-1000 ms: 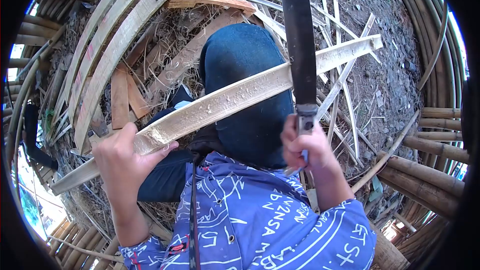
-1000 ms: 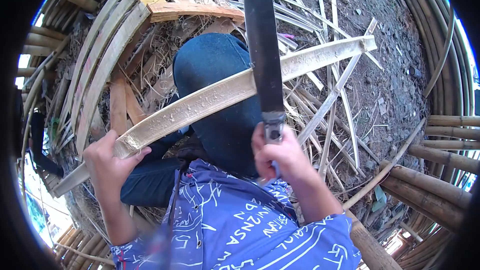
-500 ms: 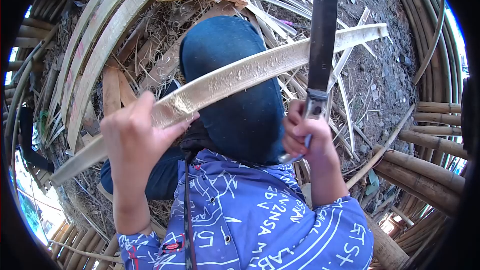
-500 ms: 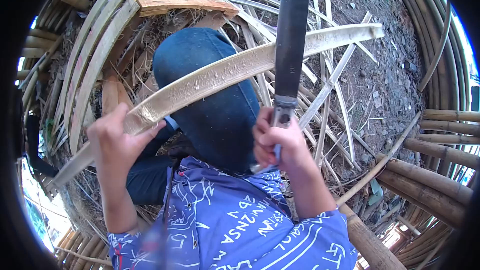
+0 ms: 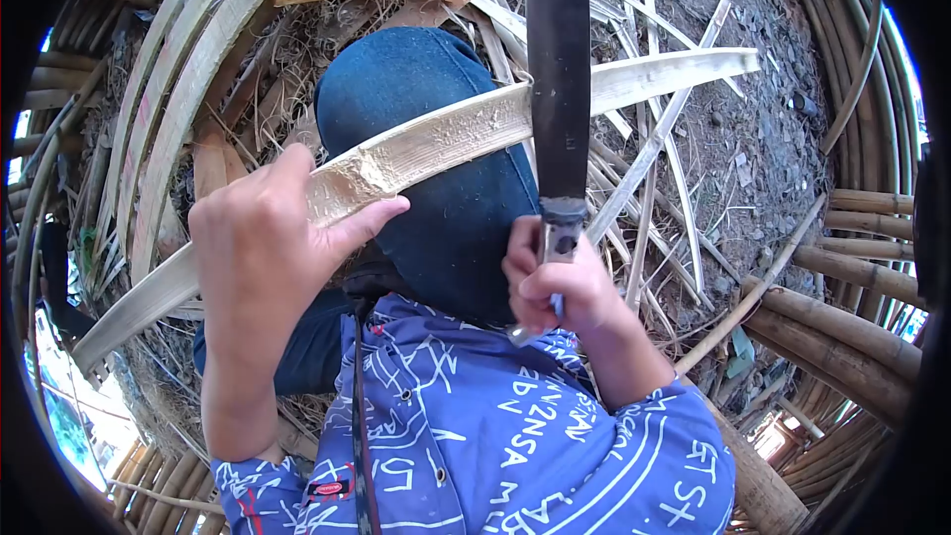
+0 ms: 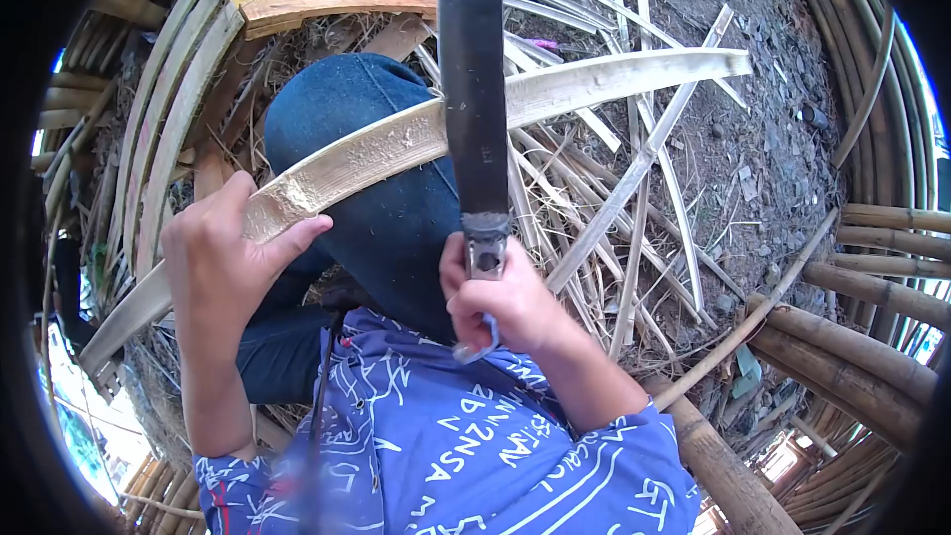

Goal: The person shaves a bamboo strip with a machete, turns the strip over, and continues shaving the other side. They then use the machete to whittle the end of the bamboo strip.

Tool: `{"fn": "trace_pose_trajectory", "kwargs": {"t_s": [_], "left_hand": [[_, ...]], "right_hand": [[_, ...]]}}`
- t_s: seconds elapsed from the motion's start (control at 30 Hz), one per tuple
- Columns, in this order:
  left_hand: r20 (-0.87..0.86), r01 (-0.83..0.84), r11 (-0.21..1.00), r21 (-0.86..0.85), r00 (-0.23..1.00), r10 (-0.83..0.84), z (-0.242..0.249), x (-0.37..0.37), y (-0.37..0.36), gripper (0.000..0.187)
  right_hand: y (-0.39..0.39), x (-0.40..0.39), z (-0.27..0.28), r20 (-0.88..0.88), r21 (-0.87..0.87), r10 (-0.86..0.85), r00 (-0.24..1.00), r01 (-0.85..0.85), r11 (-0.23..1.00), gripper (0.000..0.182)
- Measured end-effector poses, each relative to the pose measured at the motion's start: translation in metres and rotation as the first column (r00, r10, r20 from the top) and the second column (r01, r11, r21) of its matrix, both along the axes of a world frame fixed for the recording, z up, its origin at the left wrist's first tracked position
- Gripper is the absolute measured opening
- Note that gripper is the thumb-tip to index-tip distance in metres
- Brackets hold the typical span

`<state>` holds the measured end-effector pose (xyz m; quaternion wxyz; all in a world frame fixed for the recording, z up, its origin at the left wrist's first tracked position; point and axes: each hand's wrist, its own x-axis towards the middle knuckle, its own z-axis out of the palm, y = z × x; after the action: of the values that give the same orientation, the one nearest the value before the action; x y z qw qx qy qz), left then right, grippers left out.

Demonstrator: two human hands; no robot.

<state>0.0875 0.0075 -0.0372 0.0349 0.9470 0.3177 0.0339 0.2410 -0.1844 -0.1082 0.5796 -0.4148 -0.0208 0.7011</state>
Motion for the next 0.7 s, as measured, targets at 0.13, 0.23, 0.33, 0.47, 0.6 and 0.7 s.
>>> {"fn": "trace_pose_trajectory", "kwargs": {"t_s": [0.13, 0.23, 0.33, 0.47, 0.6, 0.7], "left_hand": [[0.038, 0.016, 1.000, -0.022, 0.999, -0.015, -0.007, 0.003, -0.001, 0.059], [0.041, 0.004, 1.000, -0.001, 0.999, -0.004, -0.001, 0.009, -0.006, 0.058], [0.017, 0.027, 0.999, 0.030, 0.999, -0.028, -0.003, 0.010, -0.005, 0.058], [0.048, 0.068, 0.997, 0.022, 0.996, -0.069, -0.010, 0.018, -0.007, 0.060], [0.021, 0.079, 0.994, 0.074, 0.997, -0.081, -0.004, 0.024, -0.011, 0.062], [0.042, 0.073, 0.996, 0.047, 0.996, -0.075, -0.010, 0.025, -0.010, 0.063]], "right_hand": [[-0.009, 0.037, -0.002, 0.037, 0.049, -0.232, 0.972, 0.230, 0.972, 0.017], [-0.002, 0.017, -0.004, -0.084, -0.016, -0.204, 0.975, 0.204, 0.979, 0.017], [-0.011, 0.006, 0.000, 0.006, 0.002, -0.027, 1.000, 0.027, 1.000, 0.018], [-0.007, 0.034, -0.002, -0.120, 0.051, -0.268, 0.956, 0.276, 0.960, 0.018], [-0.011, 0.000, -0.002, -0.141, 0.011, 0.005, 0.990, -0.003, 1.000, 0.019], [-0.015, 0.017, 0.002, 0.088, -0.029, -0.127, 0.988, 0.130, 0.991, 0.019]]}}
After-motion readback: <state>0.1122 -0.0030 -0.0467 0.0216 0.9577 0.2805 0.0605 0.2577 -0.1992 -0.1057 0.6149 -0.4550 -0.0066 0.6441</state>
